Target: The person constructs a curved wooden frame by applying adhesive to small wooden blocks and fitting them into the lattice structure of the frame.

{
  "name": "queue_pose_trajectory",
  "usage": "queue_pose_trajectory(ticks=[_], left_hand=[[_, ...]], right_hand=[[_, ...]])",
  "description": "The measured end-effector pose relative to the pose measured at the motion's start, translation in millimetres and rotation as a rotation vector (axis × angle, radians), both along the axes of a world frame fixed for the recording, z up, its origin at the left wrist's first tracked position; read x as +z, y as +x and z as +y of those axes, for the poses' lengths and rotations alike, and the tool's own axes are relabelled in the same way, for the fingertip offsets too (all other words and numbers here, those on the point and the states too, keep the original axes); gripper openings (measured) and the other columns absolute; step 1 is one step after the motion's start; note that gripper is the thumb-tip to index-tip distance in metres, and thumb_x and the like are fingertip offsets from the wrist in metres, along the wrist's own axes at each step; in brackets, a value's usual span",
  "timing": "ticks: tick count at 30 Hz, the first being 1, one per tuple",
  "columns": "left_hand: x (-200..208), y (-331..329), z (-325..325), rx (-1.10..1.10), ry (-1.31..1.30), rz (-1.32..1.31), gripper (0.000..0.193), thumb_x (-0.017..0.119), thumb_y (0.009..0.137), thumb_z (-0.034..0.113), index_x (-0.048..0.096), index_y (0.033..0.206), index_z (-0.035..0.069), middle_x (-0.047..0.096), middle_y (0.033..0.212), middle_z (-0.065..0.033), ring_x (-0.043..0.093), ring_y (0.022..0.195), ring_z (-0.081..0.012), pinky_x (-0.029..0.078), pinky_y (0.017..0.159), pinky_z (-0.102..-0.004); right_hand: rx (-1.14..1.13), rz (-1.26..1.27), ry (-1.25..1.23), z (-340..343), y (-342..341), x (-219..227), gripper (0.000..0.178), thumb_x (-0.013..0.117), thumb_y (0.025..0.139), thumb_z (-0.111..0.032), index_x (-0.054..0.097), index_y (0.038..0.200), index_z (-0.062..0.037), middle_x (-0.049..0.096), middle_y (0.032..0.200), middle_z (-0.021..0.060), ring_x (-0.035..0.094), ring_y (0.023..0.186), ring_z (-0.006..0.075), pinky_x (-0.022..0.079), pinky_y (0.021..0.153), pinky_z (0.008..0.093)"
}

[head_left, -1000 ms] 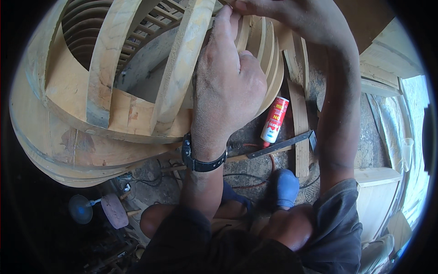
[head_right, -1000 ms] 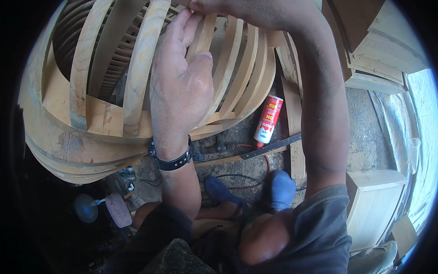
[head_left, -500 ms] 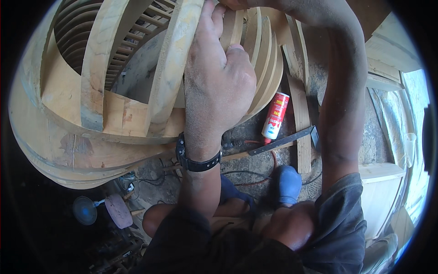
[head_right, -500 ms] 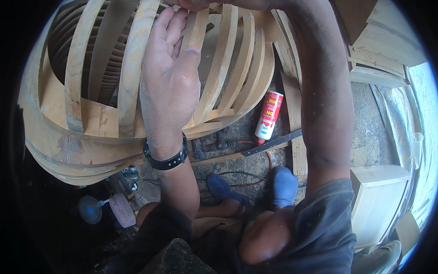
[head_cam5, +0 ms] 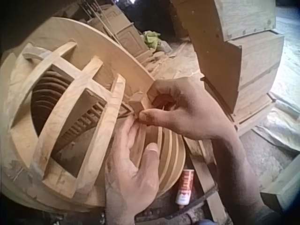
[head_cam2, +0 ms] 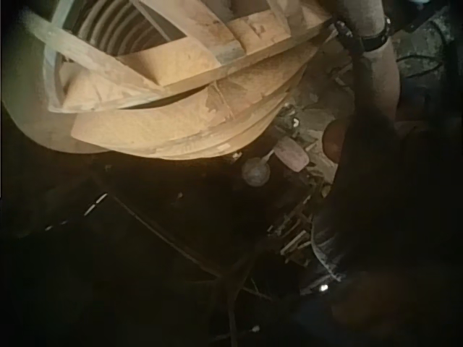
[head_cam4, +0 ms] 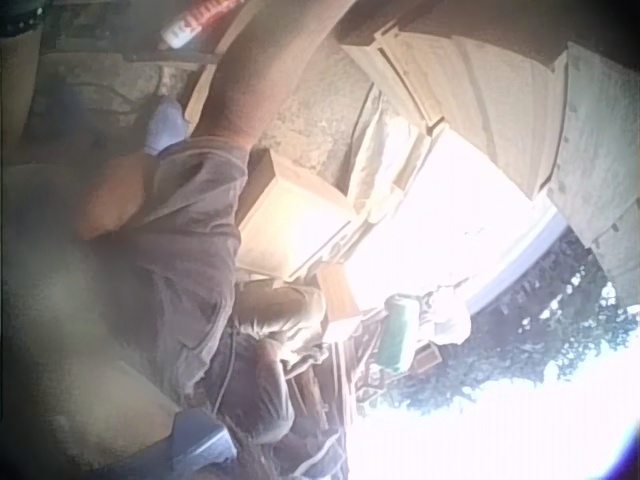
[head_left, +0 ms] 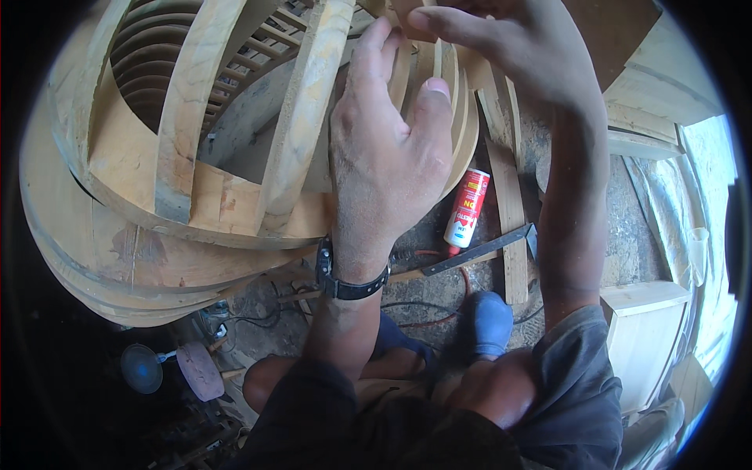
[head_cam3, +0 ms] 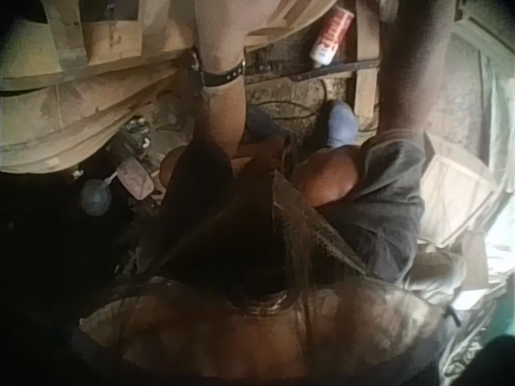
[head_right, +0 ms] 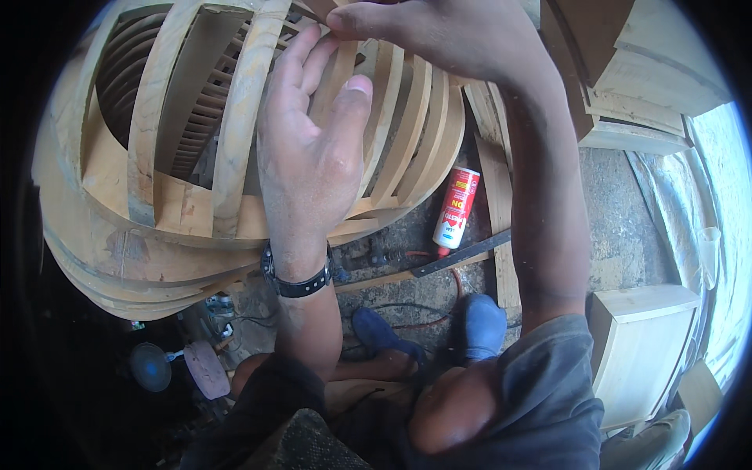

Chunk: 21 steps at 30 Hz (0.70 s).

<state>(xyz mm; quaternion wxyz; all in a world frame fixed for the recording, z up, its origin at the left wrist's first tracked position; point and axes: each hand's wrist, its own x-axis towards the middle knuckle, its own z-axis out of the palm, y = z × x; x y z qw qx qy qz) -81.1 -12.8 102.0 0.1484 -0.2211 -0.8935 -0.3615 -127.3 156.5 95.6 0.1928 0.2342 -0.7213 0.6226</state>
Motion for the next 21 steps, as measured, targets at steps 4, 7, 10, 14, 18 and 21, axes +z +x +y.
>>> queue_pose_trajectory(ticks=[4,7,10,14,18,21], left_hand=[[-26,31,13,-0.136,0.315,-0.002,0.051,0.055,0.093,0.006,0.038,0.138,-0.009,0.056,0.126,-0.0300,0.052,0.128,-0.0366,0.039,0.109,-0.0406],[-61,65,26,-0.128,0.735,-0.239,0.045,0.056,0.097,0.008,0.042,0.136,-0.009,0.056,0.129,-0.0264,0.052,0.128,-0.0315,0.040,0.108,-0.0398],[-77,81,28,-0.128,0.910,-0.610,0.048,0.061,0.097,0.012,0.043,0.136,-0.009,0.058,0.127,-0.0213,0.054,0.124,-0.0235,0.043,0.105,-0.0346],[-93,88,9,-0.073,0.928,-0.844,0.045,0.060,0.098,0.016,0.045,0.134,-0.007,0.060,0.119,-0.0139,0.059,0.104,-0.0131,0.045,0.097,-0.0300],[-103,92,-4,-0.020,0.991,-0.879,0.042,0.061,0.097,0.016,0.048,0.130,-0.005,0.061,0.111,-0.0109,0.056,0.092,-0.0083,0.045,0.090,-0.0269],[-108,91,-6,-0.029,0.973,-0.892,0.041,0.059,0.098,0.016,0.048,0.130,-0.006,0.061,0.112,-0.0114,0.054,0.092,-0.0084,0.044,0.090,-0.0269]], right_hand=[[0.099,-0.194,-0.451,1,44,-61,0.019,0.077,0.085,-0.011,0.069,0.097,0.0014,0.069,0.083,0.0041,0.064,0.078,0.0084,0.050,0.071,0.0222],[0.146,-0.403,-0.662,-7,83,-98,0.018,0.077,0.084,-0.008,0.068,0.097,0.0001,0.069,0.086,0.0029,0.063,0.080,0.0074,0.050,0.073,0.0220],[0.119,-0.544,-0.724,-4,117,-106,0.018,0.076,0.086,-0.010,0.067,0.098,0.0008,0.068,0.086,0.0027,0.063,0.081,0.0075,0.050,0.073,0.0226],[-0.197,-0.604,-0.648,12,142,-143,0.020,0.070,0.092,-0.017,0.067,0.097,0.0014,0.066,0.083,0.0011,0.061,0.078,0.0076,0.049,0.073,0.0237],[-0.797,-0.778,0.061,59,176,-230,0.037,0.069,0.090,-0.026,0.059,0.111,0.0037,0.065,0.099,0.0125,0.061,0.087,0.0213,0.049,0.081,0.0336],[-0.776,-0.836,0.526,74,215,-290,0.057,0.072,0.083,-0.030,0.049,0.122,0.0044,0.059,0.114,0.0224,0.060,0.104,0.0341,0.047,0.091,0.0427]])
